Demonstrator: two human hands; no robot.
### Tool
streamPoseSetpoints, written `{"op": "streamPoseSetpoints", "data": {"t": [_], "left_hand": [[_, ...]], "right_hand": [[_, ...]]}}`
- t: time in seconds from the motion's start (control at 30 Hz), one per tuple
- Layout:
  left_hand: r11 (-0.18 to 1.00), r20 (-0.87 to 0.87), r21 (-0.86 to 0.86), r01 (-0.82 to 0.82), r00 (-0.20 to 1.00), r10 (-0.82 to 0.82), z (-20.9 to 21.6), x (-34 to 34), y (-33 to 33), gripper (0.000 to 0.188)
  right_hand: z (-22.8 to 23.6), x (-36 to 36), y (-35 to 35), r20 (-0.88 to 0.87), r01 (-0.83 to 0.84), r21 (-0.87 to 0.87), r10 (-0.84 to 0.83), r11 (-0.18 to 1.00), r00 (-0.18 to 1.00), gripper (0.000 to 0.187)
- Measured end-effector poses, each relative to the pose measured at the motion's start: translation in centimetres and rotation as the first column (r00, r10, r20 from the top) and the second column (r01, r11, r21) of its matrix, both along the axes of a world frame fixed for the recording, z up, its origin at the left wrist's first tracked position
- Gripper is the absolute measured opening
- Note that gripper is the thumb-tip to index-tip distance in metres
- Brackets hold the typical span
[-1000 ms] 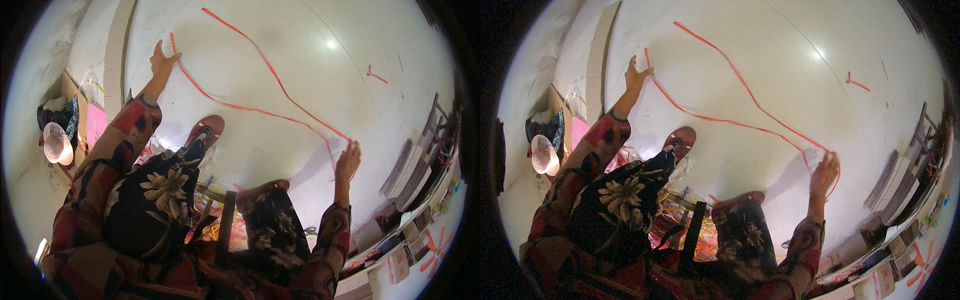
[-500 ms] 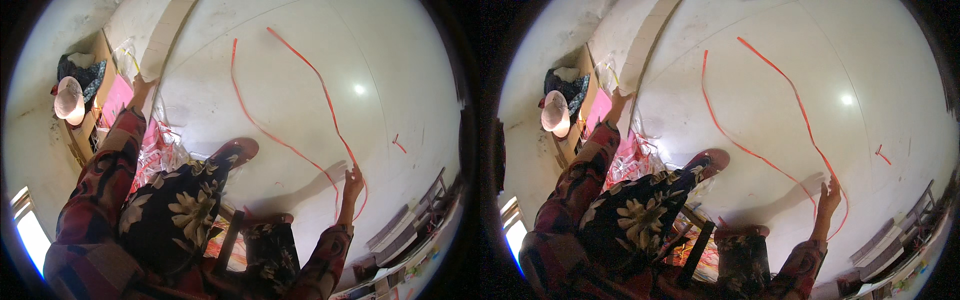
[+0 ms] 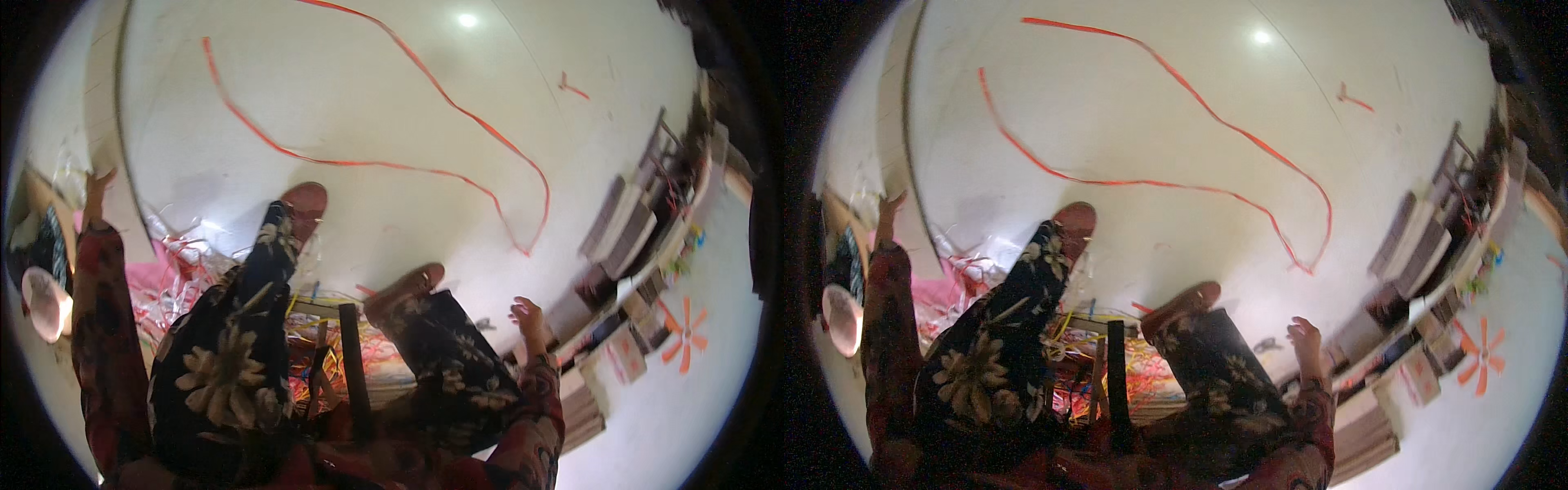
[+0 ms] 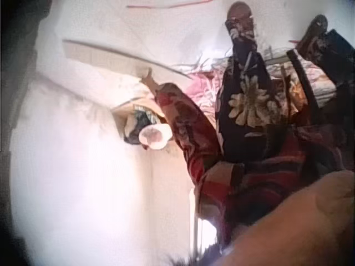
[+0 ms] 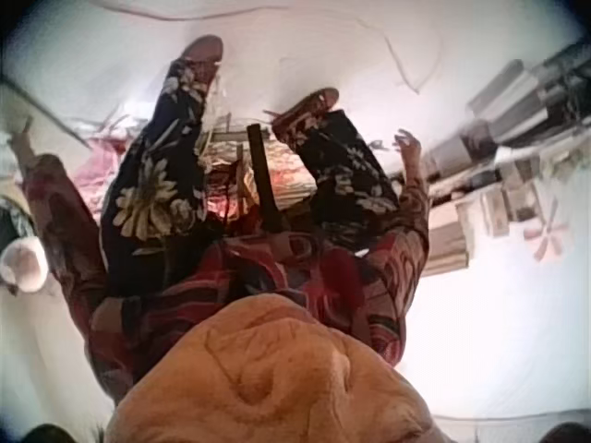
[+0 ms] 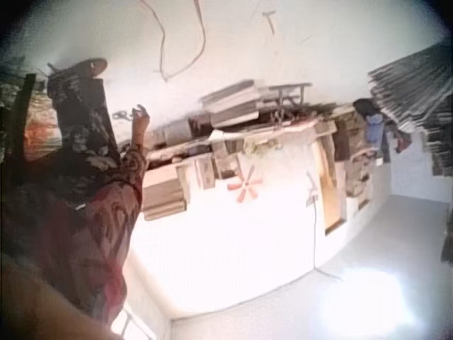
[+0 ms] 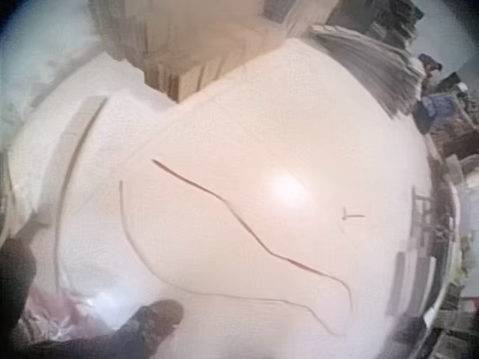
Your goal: The person gathers a stack of thin paper sheets from a pile, aligns them, and ties them together with a red string. They then cut the excess string with scissors.
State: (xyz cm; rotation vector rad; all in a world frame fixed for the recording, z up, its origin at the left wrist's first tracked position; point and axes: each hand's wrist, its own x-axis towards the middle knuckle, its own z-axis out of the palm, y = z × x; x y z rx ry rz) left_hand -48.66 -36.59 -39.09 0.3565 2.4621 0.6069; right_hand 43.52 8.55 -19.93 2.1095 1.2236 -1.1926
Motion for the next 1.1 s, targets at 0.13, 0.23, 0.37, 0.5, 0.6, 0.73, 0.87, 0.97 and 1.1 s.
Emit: {"op": "streamPoseSetpoints", "data": {"t": [0.13,0.23,0.37,0.5,0.6,0.73,0.87,0.97,1.1], "left_hand": [[0.985,0.131,0.152,0.084,0.986,-0.105,2.7,0.7,2.0,0.066],[0.96,0.172,0.237,0.15,0.966,-0.193,4.0,1.4,3.0,0.053],[0.974,0.324,0.147,-0.17,0.939,0.115,5.7,4.5,6.7,0.029],[0.989,0.183,0.113,-0.097,0.98,0.076,2.4,0.8,1.7,0.021],[0.993,0.178,-0.052,-0.108,0.977,0.115,2.7,1.3,4.1,0.026],[0.947,0.319,0.276,-0.163,0.945,0.07,5.8,6.8,8.8,0.048],[0.995,0.157,0.095,0.027,0.987,-0.042,14.6,11.1,12.1,0.035],[0.982,-0.222,0.139,0.128,0.97,-0.095,19.8,12.8,13.3,0.022],[0.913,-0.492,-0.169,0.372,0.771,-0.405,31.2,17.0,19.3,0.028]], "right_hand": [[1.8,3.0,-3.6,0.021,-0.02,-0.209,0.025,0.978,0.999,0.033],[1.1,4.8,-3.9,-0.006,-0.114,-0.204,0.115,0.972,0.993,0.034],[1.1,1.3,-3.4,-0.042,0.167,-0.151,-0.175,0.974,0.984,0.036],[0.3,-1.5,-2.2,-0.166,0.086,-0.168,-0.114,0.982,0.98,0.035],[-0.5,-2.1,-2.2,-0.177,0.089,-0.2,-0.125,0.976,0.976,0.036],[-3.7,-4.1,-1.4,-0.239,-0.053,-0.162,0.013,0.985,0.971,0.031],[-8.8,-11.1,1.3,-0.477,-0.301,0.195,0.358,0.934,0.803,0.026],[-9.4,-19.8,5.0,-0.368,-0.61,0.412,0.737,0.676,0.568,0.028],[-6.4,-29.2,5.4,-0.659,-0.308,0.481,0.57,0.821,0.49,0.04]]}}
